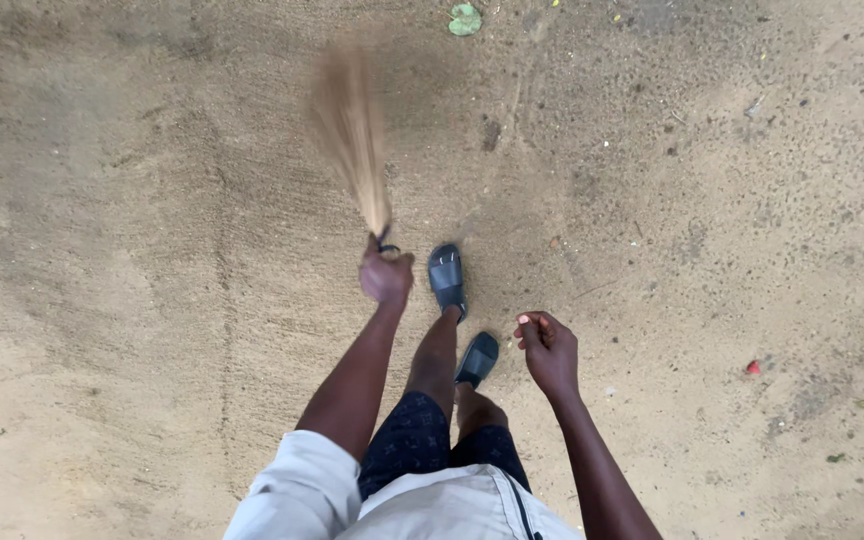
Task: The person sweeps dirt and debris on the ground using a handheld broom made of sticks.
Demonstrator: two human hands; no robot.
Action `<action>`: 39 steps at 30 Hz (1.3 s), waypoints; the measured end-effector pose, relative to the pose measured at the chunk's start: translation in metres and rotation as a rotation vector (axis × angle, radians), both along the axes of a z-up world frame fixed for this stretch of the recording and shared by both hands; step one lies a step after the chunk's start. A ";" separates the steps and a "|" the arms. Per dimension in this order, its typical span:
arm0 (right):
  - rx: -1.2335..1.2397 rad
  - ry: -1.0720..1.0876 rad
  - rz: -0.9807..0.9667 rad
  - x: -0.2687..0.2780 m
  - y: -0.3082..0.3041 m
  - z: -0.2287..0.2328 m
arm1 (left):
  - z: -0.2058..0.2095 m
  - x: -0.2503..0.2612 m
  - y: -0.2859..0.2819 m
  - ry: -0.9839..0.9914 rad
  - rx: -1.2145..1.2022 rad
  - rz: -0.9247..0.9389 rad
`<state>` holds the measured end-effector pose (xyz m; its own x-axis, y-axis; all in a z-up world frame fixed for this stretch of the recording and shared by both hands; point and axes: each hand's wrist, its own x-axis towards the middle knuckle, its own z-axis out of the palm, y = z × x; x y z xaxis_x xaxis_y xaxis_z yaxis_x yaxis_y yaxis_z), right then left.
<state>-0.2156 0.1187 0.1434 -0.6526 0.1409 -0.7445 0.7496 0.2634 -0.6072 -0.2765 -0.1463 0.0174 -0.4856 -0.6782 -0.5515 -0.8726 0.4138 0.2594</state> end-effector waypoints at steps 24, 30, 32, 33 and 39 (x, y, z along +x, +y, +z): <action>-0.058 0.034 -0.022 -0.073 0.008 0.003 | 0.034 -0.044 0.064 0.255 0.296 -0.231; -0.027 0.049 0.093 -0.116 0.028 -0.008 | -0.031 -0.086 0.029 -0.071 -0.055 0.135; -0.049 0.071 0.136 -0.144 0.037 -0.018 | -0.058 -0.106 0.037 -0.104 -0.007 0.100; -0.047 0.064 0.146 -0.152 0.043 -0.018 | -0.069 -0.110 0.048 -0.130 0.027 0.074; -0.052 0.056 0.155 -0.201 0.095 -0.019 | -0.072 -0.139 0.166 -0.112 0.306 -0.358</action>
<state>-0.4165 0.2132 0.1243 -0.7045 -0.0025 -0.7097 0.6667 0.3404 -0.6630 -0.4151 0.0194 -0.0547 -0.5850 -0.2777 -0.7620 -0.7191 0.6121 0.3290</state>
